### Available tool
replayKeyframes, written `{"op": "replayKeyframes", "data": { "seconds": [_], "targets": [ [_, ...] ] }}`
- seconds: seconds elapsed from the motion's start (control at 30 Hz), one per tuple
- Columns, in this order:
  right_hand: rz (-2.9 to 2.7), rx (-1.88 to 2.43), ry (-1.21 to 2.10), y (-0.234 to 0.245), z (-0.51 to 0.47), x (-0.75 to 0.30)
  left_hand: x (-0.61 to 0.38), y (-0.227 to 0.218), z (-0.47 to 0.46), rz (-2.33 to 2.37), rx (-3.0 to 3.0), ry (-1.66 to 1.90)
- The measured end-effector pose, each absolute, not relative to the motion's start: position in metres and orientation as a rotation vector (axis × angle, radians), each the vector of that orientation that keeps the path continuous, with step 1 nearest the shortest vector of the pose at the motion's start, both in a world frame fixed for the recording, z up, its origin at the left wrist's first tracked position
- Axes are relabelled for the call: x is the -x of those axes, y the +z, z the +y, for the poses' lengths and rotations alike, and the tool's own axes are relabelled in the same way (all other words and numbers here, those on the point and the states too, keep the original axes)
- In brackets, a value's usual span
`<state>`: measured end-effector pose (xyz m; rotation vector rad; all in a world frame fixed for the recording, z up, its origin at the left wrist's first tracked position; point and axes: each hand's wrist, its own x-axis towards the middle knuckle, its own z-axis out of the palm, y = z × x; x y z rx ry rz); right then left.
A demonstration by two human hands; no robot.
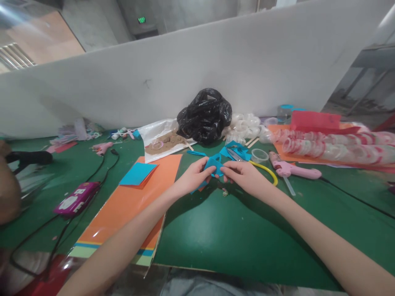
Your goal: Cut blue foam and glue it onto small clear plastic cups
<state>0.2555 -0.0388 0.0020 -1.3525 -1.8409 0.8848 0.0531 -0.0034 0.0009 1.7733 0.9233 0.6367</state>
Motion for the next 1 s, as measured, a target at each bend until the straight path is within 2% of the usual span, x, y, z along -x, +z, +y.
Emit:
{"op": "replayKeyframes", "data": {
  "seconds": [1.0],
  "targets": [
    [-1.861,1.401,0.883,-0.0026,-0.0364,-0.2554,-0.0547,-0.0006,-0.0044,0.898,-1.766,0.664]
  ]
}}
